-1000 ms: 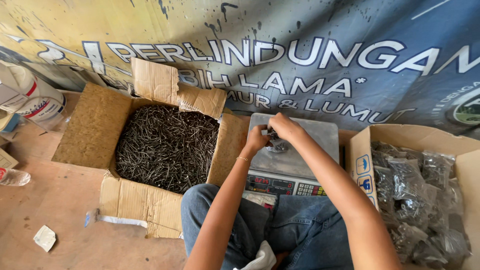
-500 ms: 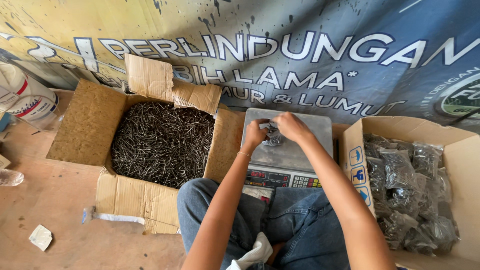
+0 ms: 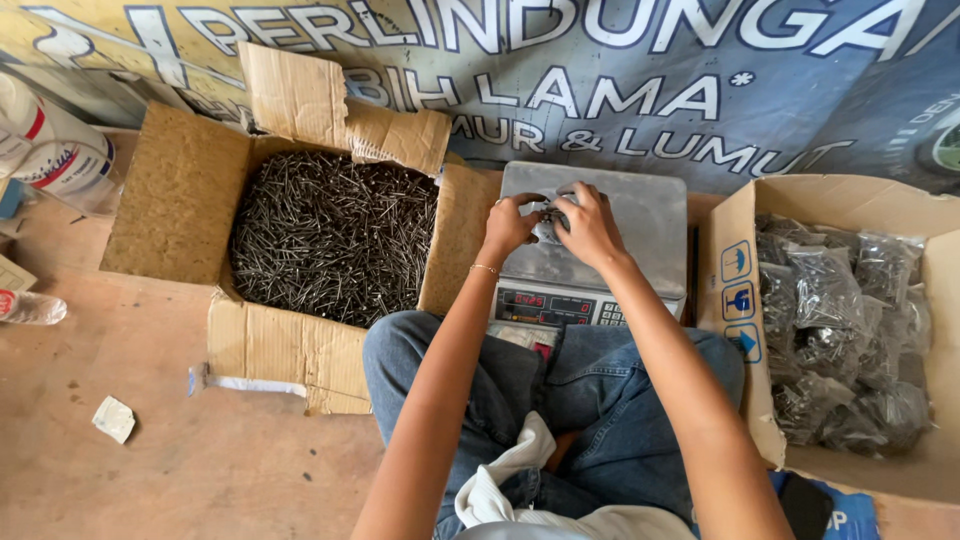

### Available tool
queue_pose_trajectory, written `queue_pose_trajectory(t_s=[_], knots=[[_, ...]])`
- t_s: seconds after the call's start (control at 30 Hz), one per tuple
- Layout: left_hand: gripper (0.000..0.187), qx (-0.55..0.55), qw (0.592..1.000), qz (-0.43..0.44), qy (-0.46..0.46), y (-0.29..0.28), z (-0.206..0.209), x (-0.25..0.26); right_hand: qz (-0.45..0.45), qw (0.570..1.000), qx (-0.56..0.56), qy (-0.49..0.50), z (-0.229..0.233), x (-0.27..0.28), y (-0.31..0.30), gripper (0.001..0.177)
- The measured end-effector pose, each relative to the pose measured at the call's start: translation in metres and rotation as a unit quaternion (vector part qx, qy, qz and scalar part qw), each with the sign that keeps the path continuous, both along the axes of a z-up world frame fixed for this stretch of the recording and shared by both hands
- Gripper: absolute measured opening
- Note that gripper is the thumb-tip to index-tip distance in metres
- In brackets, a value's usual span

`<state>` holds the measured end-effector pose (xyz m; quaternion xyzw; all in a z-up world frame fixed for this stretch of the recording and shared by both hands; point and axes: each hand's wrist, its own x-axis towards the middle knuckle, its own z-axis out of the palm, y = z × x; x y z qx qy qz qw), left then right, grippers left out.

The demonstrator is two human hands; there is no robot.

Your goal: The person scoops nails from a large cardboard box into a small plastic bag, weighs the bag on a digital scale, and then uses a pink handheld heat sealer to seal the bag. The sealed bag is then placed into another cardboard box.

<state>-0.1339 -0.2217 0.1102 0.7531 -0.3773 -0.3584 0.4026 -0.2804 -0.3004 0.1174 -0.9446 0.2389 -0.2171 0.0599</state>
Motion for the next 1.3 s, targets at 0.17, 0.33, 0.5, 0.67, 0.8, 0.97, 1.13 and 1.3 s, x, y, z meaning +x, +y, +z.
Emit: queue_pose_trajectory(t_s=[0.17,0.33,0.5,0.67,0.8,0.97,1.13,1.3], knots=[[0.033,-0.056,0.995,0.031,0.081,0.010,0.012,0.007,0.006,1.000,-0.003,-0.030,-0.001,0.000,-0.009,0.017],[0.033,-0.094,0.991,0.034,0.089,0.009,0.005,0.022,0.005,0.998,-0.009,-0.055,0.009,-0.002,-0.014,0.016],[0.046,-0.179,0.979,-0.046,-0.083,0.065,0.065,0.041,0.026,0.989,-0.035,-0.140,0.033,0.012,-0.008,0.021],[0.045,-0.197,0.948,0.121,-0.220,0.152,0.027,0.120,0.111,0.958,0.007,-0.264,0.059,0.062,0.036,0.015],[0.039,-0.069,0.905,0.214,-0.361,0.219,-0.041,0.156,0.191,0.945,0.098,-0.247,0.038,0.129,0.089,0.012],[0.082,0.000,0.882,0.190,-0.431,0.253,-0.055,0.138,0.243,0.952,0.170,-0.075,-0.051,0.208,0.144,0.014],[0.087,-0.099,0.884,0.198,-0.411,0.250,-0.098,0.158,0.189,0.913,0.296,0.206,-0.081,0.257,0.181,0.047],[0.082,-0.170,0.864,0.226,-0.416,0.246,-0.115,0.166,0.135,0.880,0.277,0.360,-0.135,0.285,0.189,0.069]])
